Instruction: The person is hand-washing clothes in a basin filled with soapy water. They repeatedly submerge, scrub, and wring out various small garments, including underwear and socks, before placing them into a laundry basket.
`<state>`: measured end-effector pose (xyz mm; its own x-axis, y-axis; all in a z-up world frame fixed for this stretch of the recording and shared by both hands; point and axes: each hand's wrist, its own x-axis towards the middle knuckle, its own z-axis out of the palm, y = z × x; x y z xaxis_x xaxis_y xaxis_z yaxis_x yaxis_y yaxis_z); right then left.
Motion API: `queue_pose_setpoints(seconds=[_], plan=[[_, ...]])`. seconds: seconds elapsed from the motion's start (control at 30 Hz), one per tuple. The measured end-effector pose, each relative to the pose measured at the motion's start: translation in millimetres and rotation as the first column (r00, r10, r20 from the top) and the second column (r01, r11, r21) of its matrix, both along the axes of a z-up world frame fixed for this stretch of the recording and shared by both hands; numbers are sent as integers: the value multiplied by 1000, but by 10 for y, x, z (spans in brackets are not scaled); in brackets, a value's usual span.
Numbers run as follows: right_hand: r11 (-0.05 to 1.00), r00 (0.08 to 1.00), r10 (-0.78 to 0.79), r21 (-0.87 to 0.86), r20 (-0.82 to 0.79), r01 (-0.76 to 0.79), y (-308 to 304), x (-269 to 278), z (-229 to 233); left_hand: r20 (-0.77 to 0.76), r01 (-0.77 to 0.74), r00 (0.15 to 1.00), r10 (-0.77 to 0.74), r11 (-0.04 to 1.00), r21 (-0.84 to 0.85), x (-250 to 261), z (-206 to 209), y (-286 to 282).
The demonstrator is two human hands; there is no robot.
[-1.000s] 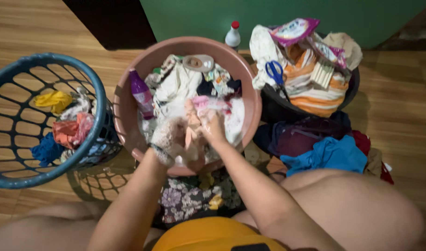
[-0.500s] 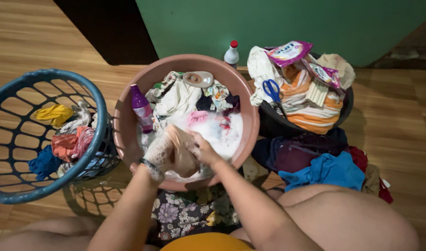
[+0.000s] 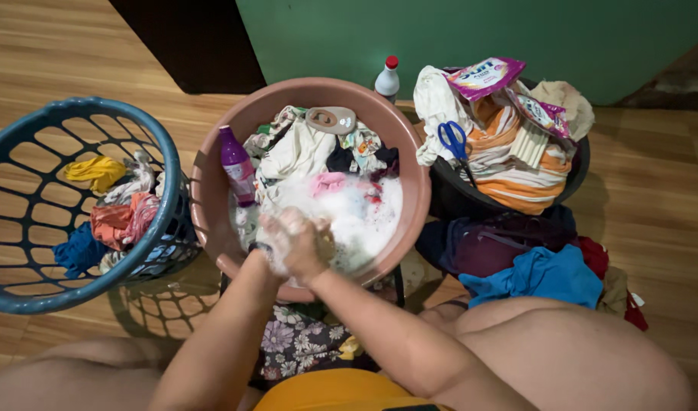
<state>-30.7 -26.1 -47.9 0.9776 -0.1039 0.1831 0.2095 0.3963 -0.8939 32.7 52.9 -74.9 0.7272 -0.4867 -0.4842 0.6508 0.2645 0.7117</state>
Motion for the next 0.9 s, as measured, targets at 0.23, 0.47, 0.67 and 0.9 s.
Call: queue_pose_setpoints(seconds=[0.23,0.47,0.67,0.9], plan=[[945,921,-306,-195,-240,263,-469,259,-637,-42,4,999,-2,999,38,-143,-66,-206],[832,939,-342,-467,-9,299,-103,-22,-606,-56,-46,997,47,999,22,-174,-106,-218],[748,914,-346,-650,-210,134,-796,265,-252,-53,-55,996,65,982,178,-385,-250,-243],[821,892,234,-413,-385,-394,-1069,363,-548,280,-119,958,60,972,201,-36,-862,188]])
